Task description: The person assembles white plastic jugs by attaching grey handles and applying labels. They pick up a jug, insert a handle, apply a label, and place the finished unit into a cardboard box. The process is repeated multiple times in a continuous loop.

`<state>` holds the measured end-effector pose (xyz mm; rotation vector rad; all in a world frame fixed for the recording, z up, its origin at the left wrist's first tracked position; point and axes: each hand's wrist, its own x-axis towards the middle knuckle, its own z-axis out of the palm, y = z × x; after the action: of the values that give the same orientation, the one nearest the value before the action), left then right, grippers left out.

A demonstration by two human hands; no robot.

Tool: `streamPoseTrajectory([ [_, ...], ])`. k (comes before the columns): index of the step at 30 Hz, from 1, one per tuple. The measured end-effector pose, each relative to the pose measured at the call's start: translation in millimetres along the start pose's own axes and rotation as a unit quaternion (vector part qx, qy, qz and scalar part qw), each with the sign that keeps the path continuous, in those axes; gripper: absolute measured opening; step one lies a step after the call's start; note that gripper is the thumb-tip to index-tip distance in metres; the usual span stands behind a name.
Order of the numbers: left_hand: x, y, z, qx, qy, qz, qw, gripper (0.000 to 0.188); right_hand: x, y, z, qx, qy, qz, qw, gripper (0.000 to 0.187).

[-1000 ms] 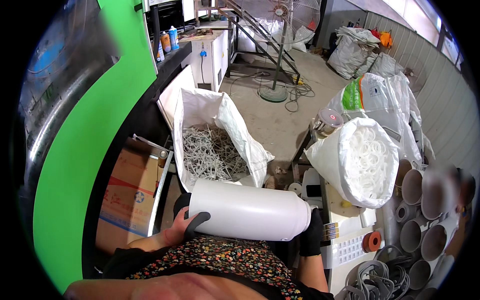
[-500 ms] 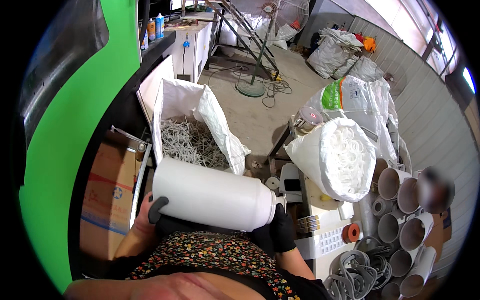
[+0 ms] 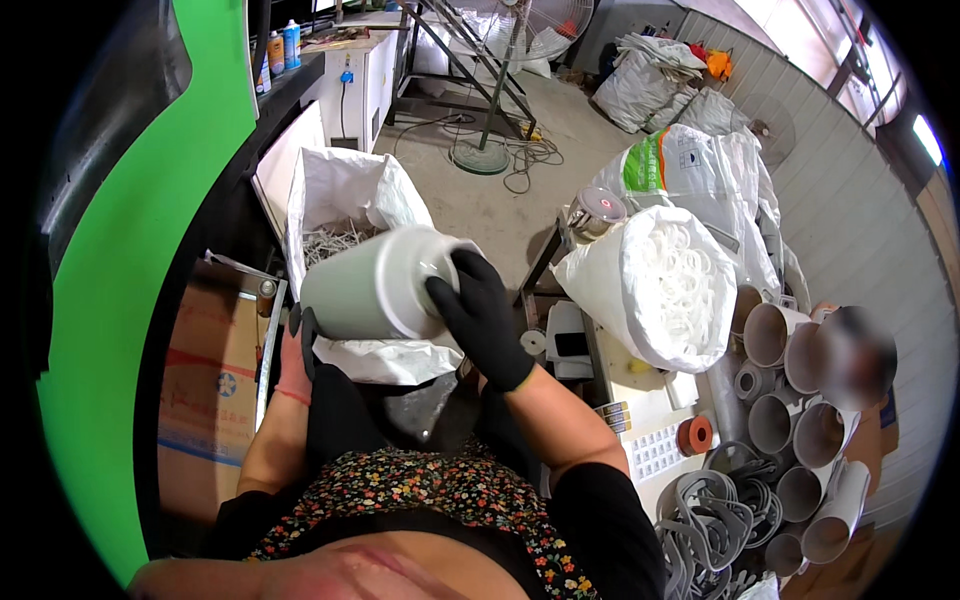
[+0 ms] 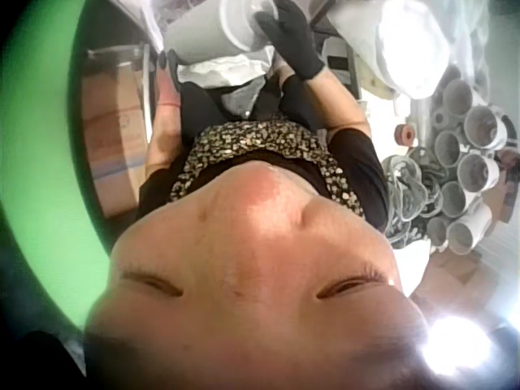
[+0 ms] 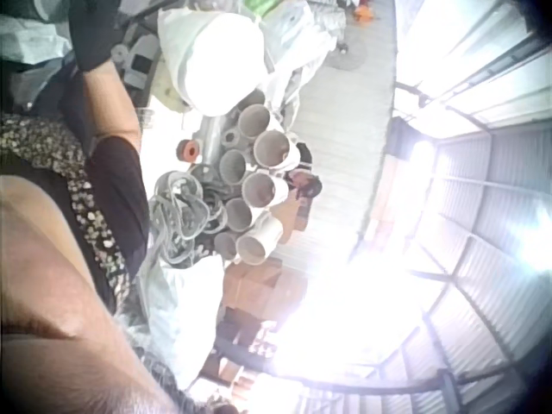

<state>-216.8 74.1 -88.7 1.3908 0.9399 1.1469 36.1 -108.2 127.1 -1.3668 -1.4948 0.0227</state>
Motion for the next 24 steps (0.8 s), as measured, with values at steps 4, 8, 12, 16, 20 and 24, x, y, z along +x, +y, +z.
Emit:
streamPoseTrajectory([
  [4, 18, 33, 10, -0.108, -0.008, 0.006, 0.994, 0.060, 22, -3, 6, -0.129, 0.021, -0.161, 0.978, 0.021],
  [8, -18, 86, 26, 0.013, -0.041, 0.115, 0.992, 0.063, -1, 10, -2, -0.235, -0.044, -0.137, 0.961, 0.022],
  [12, -60, 129, 49, 0.244, -0.188, 0.306, 0.901, 0.088, -43, 20, 0, -0.227, -0.064, -0.143, 0.961, 0.028],
  [16, -84, 140, 86, 0.211, -0.397, 0.246, 0.859, 0.100, -104, 36, 16, -0.145, -0.155, -0.162, 0.964, 0.026],
  [20, -110, 151, 118, 0.138, -0.506, 0.116, 0.843, 0.086, -127, 15, -10, 0.012, -0.259, -0.107, 0.960, 0.032],
  [24, -118, 140, 118, 0.213, -0.460, 0.127, 0.852, 0.085, -118, 54, -75, -0.079, -0.066, -0.163, 0.981, 0.021],
])
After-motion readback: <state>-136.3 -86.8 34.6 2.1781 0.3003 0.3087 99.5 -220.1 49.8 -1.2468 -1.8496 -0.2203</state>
